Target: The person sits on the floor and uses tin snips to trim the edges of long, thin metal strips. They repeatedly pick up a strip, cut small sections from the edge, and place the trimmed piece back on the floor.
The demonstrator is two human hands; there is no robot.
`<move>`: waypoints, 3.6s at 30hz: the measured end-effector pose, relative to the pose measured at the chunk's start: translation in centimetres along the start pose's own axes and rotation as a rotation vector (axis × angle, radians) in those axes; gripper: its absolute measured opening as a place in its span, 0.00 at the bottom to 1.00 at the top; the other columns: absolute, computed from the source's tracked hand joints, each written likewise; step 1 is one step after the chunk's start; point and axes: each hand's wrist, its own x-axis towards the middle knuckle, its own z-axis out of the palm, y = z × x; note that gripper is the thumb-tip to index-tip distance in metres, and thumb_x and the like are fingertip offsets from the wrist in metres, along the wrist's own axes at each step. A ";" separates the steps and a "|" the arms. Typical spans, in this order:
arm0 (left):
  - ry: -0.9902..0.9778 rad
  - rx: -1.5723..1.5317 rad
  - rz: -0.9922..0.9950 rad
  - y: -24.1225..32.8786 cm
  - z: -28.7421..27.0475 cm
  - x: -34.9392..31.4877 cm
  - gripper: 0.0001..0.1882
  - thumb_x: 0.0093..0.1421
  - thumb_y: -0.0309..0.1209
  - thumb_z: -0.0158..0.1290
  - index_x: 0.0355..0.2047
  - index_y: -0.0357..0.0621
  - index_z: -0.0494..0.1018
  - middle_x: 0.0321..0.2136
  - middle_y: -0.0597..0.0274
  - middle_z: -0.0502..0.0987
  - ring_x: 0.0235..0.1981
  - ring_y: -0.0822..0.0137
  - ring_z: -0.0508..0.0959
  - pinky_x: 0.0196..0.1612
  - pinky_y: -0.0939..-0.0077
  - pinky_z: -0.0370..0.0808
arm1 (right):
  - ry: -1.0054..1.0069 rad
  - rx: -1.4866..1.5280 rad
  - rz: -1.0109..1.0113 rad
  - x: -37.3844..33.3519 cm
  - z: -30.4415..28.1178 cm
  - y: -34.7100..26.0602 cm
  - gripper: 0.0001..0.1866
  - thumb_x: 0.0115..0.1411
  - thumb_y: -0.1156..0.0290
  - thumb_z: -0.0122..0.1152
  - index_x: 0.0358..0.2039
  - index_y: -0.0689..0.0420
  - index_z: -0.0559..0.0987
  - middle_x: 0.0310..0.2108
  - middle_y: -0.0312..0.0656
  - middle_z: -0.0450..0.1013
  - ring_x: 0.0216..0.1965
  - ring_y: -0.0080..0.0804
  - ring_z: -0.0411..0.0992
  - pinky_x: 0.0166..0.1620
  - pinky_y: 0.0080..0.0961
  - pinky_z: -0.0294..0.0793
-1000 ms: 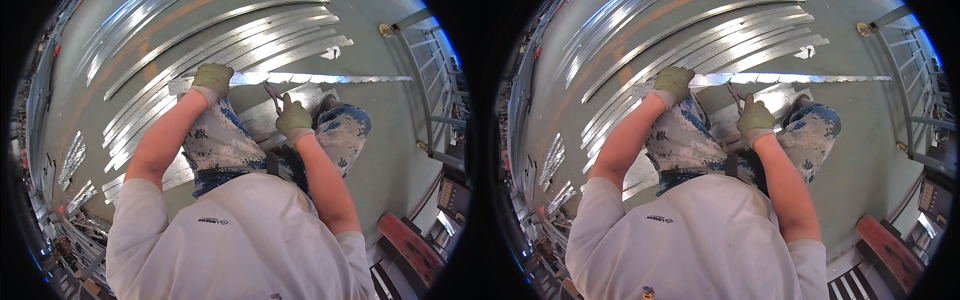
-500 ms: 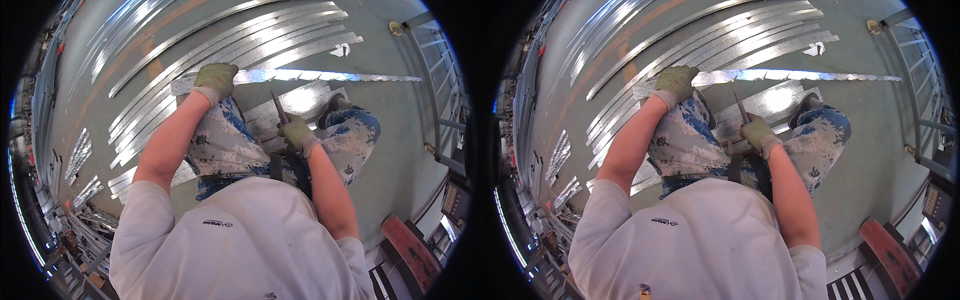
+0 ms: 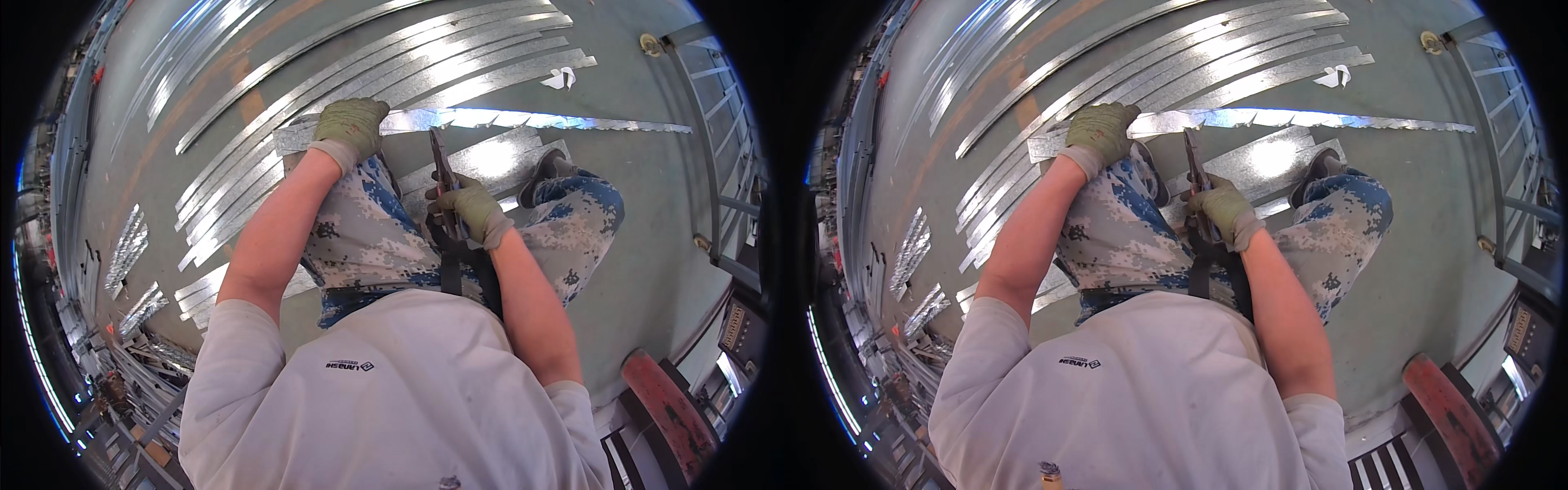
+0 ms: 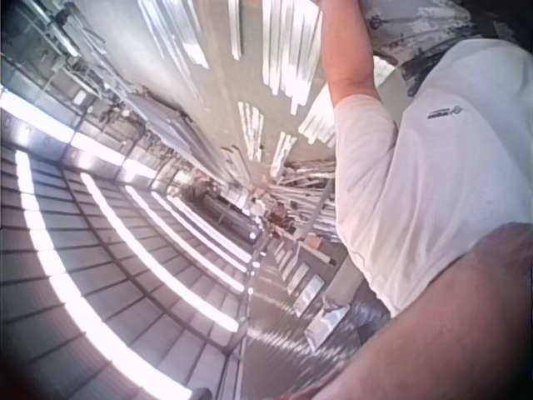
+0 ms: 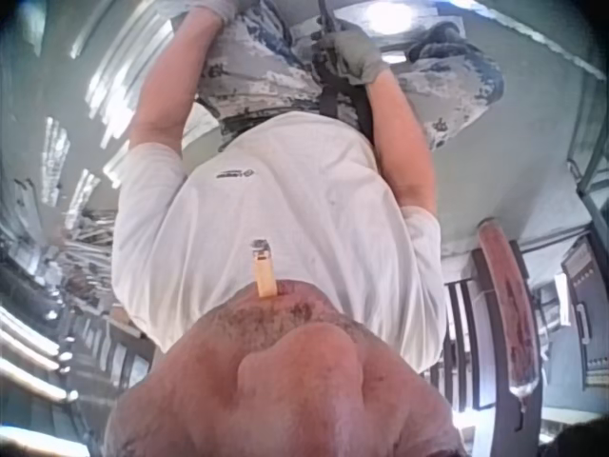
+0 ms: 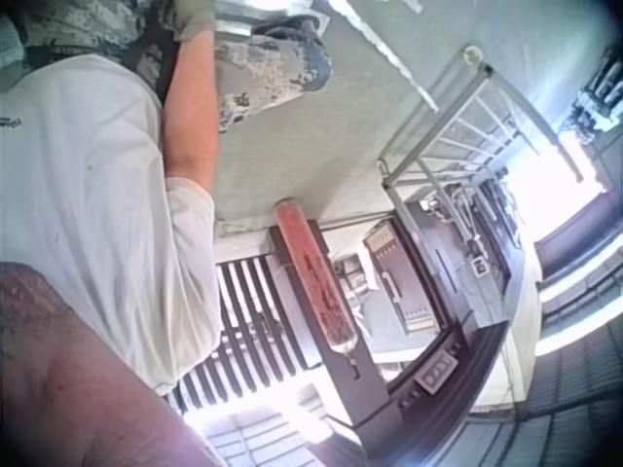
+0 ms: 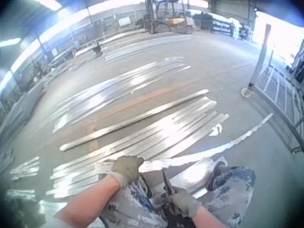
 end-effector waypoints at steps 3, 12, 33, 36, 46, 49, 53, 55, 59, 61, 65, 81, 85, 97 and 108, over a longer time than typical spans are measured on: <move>-0.014 -0.003 -0.004 0.1 -0.3 -0.1 0.26 0.64 0.35 0.64 0.64 0.52 0.84 0.55 0.46 0.88 0.58 0.44 0.88 0.61 0.48 0.83 | -0.007 0.068 -0.035 -0.3 0.8 0.2 0.32 0.64 0.80 0.72 0.68 0.57 0.76 0.48 0.43 0.84 0.41 0.36 0.85 0.39 0.37 0.86; -0.023 -0.003 -0.009 -0.2 0.1 0.1 0.24 0.64 0.35 0.64 0.62 0.53 0.84 0.54 0.48 0.89 0.57 0.45 0.88 0.60 0.49 0.84 | -0.006 0.223 -0.004 -1.5 2.8 -0.2 0.37 0.65 0.80 0.68 0.75 0.57 0.71 0.29 0.41 0.76 0.22 0.34 0.77 0.24 0.37 0.76; -0.043 0.007 0.022 0.2 1.5 2.4 0.19 0.65 0.32 0.60 0.56 0.52 0.87 0.54 0.48 0.90 0.57 0.44 0.89 0.59 0.48 0.85 | 0.633 -1.256 0.004 -0.3 5.0 -1.5 0.29 0.72 0.68 0.61 0.70 0.63 0.68 0.59 0.68 0.81 0.59 0.69 0.83 0.63 0.56 0.84; -0.029 0.049 0.036 1.2 1.3 3.0 0.19 0.64 0.32 0.61 0.55 0.51 0.87 0.52 0.48 0.90 0.55 0.44 0.89 0.57 0.47 0.85 | 0.592 -1.158 -0.045 -0.2 3.8 -1.1 0.28 0.74 0.66 0.59 0.70 0.64 0.69 0.57 0.68 0.82 0.59 0.69 0.84 0.62 0.56 0.84; 0.110 0.239 0.054 0.7 -0.9 -0.8 0.25 0.57 0.46 0.73 0.52 0.48 0.84 0.48 0.48 0.89 0.53 0.44 0.88 0.57 0.47 0.84 | 0.515 -1.026 -0.033 -2.4 2.4 -2.0 0.33 0.70 0.67 0.62 0.74 0.56 0.70 0.65 0.65 0.78 0.65 0.66 0.81 0.66 0.54 0.82; 0.056 0.177 0.028 0.3 -2.0 -1.3 0.23 0.61 0.45 0.72 0.52 0.50 0.84 0.48 0.49 0.89 0.54 0.45 0.88 0.57 0.47 0.82 | 0.510 -1.084 -0.051 -2.9 1.3 -2.3 0.34 0.68 0.69 0.62 0.74 0.56 0.70 0.64 0.64 0.78 0.66 0.64 0.81 0.66 0.54 0.82; 0.048 0.140 0.069 0.0 -1.4 -1.3 0.25 0.62 0.45 0.72 0.57 0.51 0.82 0.49 0.50 0.89 0.55 0.45 0.87 0.58 0.47 0.83 | 0.511 -1.154 -0.090 -2.6 -0.7 -2.2 0.34 0.67 0.70 0.62 0.73 0.57 0.71 0.63 0.64 0.78 0.65 0.63 0.81 0.66 0.54 0.83; 0.055 0.140 0.084 0.1 -1.0 -0.9 0.28 0.62 0.45 0.72 0.59 0.51 0.81 0.49 0.50 0.89 0.55 0.45 0.87 0.58 0.47 0.83 | 0.501 -1.170 -0.103 -1.8 -2.0 -2.2 0.34 0.67 0.67 0.65 0.72 0.58 0.70 0.64 0.64 0.78 0.64 0.63 0.82 0.64 0.56 0.84; 0.073 0.126 0.092 0.2 -0.2 0.0 0.28 0.62 0.43 0.71 0.62 0.52 0.81 0.49 0.50 0.89 0.54 0.46 0.88 0.57 0.48 0.83 | 0.495 -1.205 -0.099 -1.6 -3.5 -3.3 0.34 0.67 0.65 0.66 0.72 0.58 0.71 0.65 0.64 0.77 0.63 0.62 0.83 0.64 0.57 0.85; 0.084 0.101 0.083 0.3 0.4 0.8 0.27 0.63 0.40 0.70 0.62 0.53 0.81 0.49 0.50 0.89 0.53 0.46 0.88 0.56 0.48 0.84 | 0.541 -1.203 -0.092 -1.1 -3.9 -3.3 0.33 0.68 0.67 0.64 0.73 0.56 0.71 0.62 0.64 0.79 0.63 0.64 0.82 0.64 0.56 0.84; 0.048 0.028 0.022 1.9 0.9 1.3 0.25 0.64 0.36 0.66 0.62 0.53 0.83 0.51 0.50 0.90 0.54 0.46 0.89 0.57 0.49 0.85 | 0.549 -1.149 -0.121 0.9 -5.2 -1.5 0.31 0.70 0.66 0.61 0.73 0.54 0.72 0.61 0.63 0.81 0.62 0.66 0.83 0.65 0.56 0.83; 0.006 0.011 0.045 1.4 1.3 2.0 0.20 0.68 0.41 0.62 0.58 0.52 0.82 0.51 0.48 0.89 0.55 0.43 0.88 0.58 0.46 0.83 | 0.006 -0.094 -0.002 -0.3 -2.1 0.5 0.19 0.67 0.70 0.79 0.55 0.53 0.80 0.43 0.40 0.83 0.40 0.37 0.85 0.41 0.38 0.86; 0.002 0.011 0.034 1.2 1.5 2.1 0.21 0.69 0.41 0.62 0.60 0.52 0.82 0.52 0.48 0.89 0.56 0.44 0.88 0.59 0.46 0.83 | -0.024 -0.049 0.030 -0.3 -1.0 0.2 0.20 0.66 0.71 0.80 0.54 0.54 0.80 0.41 0.39 0.82 0.41 0.35 0.85 0.42 0.38 0.86; -0.010 -0.019 0.047 1.4 1.1 1.8 0.22 0.67 0.31 0.57 0.61 0.49 0.84 0.54 0.49 0.89 0.57 0.44 0.88 0.59 0.48 0.85 | -0.044 -0.143 0.005 -0.3 0.3 0.2 0.29 0.63 0.76 0.77 0.65 0.60 0.79 0.49 0.42 0.85 0.45 0.33 0.85 0.47 0.33 0.86; -0.030 -0.018 0.026 1.3 1.2 2.0 0.23 0.65 0.30 0.58 0.60 0.49 0.84 0.53 0.48 0.89 0.56 0.44 0.89 0.57 0.48 0.85 | -0.044 -0.037 -0.017 0.8 0.0 0.8 0.28 0.65 0.78 0.75 0.65 0.57 0.79 0.48 0.42 0.85 0.44 0.35 0.86 0.47 0.36 0.87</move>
